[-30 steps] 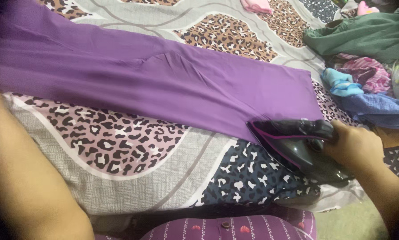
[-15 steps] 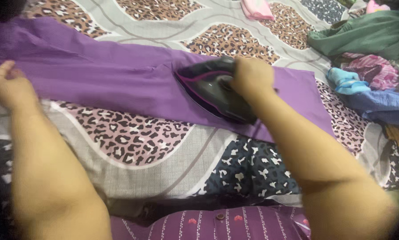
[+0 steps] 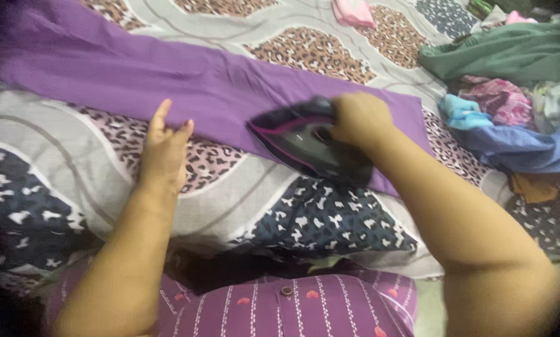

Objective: The person irons a purple garment on a patterned bedsheet, smoothing the fabric with one hand while moving the iron with the other. The garment is repositioned and folded during the process, and the iron is set aside at the end.

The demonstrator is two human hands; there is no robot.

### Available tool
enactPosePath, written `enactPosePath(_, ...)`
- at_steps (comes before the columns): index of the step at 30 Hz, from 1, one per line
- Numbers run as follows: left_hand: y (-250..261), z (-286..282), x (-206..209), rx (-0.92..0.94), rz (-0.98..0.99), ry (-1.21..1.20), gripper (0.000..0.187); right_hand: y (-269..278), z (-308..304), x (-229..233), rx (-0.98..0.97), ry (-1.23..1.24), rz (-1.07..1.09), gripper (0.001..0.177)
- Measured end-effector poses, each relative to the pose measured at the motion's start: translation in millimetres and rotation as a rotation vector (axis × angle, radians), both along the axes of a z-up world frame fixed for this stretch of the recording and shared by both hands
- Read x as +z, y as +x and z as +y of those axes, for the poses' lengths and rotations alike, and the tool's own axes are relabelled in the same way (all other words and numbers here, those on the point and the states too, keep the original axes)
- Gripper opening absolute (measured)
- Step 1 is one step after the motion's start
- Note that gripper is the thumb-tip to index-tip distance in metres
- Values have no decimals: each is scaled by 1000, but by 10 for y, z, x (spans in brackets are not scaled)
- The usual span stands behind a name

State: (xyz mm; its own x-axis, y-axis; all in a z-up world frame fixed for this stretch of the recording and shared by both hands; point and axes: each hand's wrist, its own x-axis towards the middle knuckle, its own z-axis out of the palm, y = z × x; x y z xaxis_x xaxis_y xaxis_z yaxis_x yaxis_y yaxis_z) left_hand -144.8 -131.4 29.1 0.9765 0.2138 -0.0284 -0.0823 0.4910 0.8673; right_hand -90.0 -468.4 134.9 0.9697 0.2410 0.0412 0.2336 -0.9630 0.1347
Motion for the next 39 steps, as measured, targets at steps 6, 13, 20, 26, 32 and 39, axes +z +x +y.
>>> enactPosePath(6,135,-234,-38,-155,241,-177,62,-1090,-1267,-26,-305,-96,35,35)
enactPosePath(13,248,3,-134,-170,260,-413,66,-1309,-1826,-213,-428,-208,-54,38)
enactPosePath(20,364,223,-203,-110,370,-412,78,-622,-893,-197,-271,-157,-77,41)
enactPosePath(26,491,678,-293,87,10,-430,73,-228,341,-117,-76,-49,-88,31)
enactPosePath(32,585,852,-334,161,159,-493,70,-206,1001,-3,104,13,-95,27)
enactPosePath(39,-101,282,769,352,58,111,57,-540,-99,95,-145,-101,2,32)
